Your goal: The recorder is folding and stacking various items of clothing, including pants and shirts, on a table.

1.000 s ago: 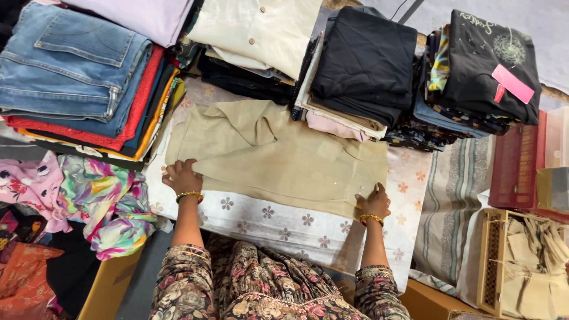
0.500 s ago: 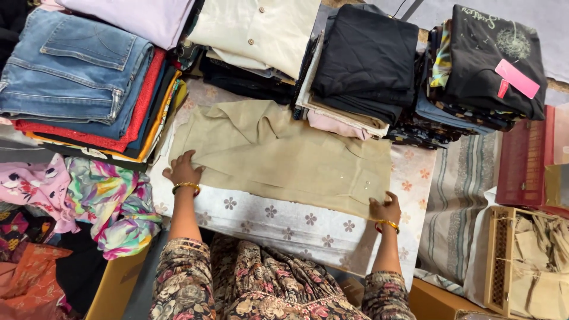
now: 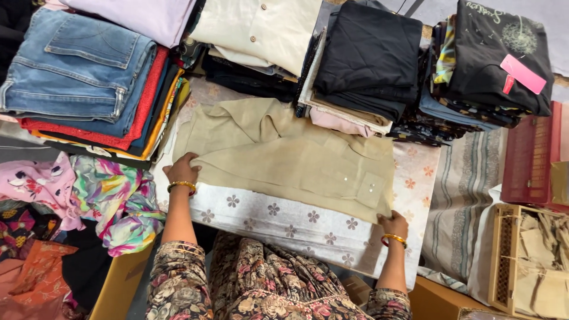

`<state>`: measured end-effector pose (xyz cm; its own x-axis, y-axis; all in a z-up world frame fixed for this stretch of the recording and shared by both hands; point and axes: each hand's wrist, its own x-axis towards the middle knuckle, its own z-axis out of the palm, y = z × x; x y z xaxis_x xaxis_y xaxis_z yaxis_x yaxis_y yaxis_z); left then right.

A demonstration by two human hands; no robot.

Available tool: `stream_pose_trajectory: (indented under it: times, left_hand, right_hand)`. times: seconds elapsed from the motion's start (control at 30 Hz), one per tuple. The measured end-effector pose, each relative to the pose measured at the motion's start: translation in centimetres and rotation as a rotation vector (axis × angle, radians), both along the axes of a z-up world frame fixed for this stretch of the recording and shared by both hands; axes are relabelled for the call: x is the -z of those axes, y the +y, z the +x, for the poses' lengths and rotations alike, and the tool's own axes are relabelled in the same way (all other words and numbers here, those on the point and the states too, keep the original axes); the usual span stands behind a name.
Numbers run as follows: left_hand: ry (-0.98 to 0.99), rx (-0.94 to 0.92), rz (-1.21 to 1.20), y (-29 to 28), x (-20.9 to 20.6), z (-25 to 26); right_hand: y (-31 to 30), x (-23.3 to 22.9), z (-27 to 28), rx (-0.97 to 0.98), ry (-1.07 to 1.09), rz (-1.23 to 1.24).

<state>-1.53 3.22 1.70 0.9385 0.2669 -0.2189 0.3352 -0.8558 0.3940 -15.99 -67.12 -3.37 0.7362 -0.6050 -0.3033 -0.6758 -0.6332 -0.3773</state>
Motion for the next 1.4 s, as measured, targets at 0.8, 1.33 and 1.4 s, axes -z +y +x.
stream_pose_trajectory:
  times: [0.8,1.33,1.4]
  left_hand:
    - [-0.44,-0.508,-0.883,1.8,2.5,-4.2]
    - [-0.148,-0.08,0.084,-10.1,1.5,-2.5]
    - [-0.14,-0.134,0.052,-9.8,0.2,-1.7]
  right_hand:
    - [0.4,-1.4,-2.2,0.205,-0.24,0.238]
    - [5.5,-1.2,4.6,0.064,-0.115,-0.043]
    - [3.9,1.0,4.3,0.061,-0.045,0.014]
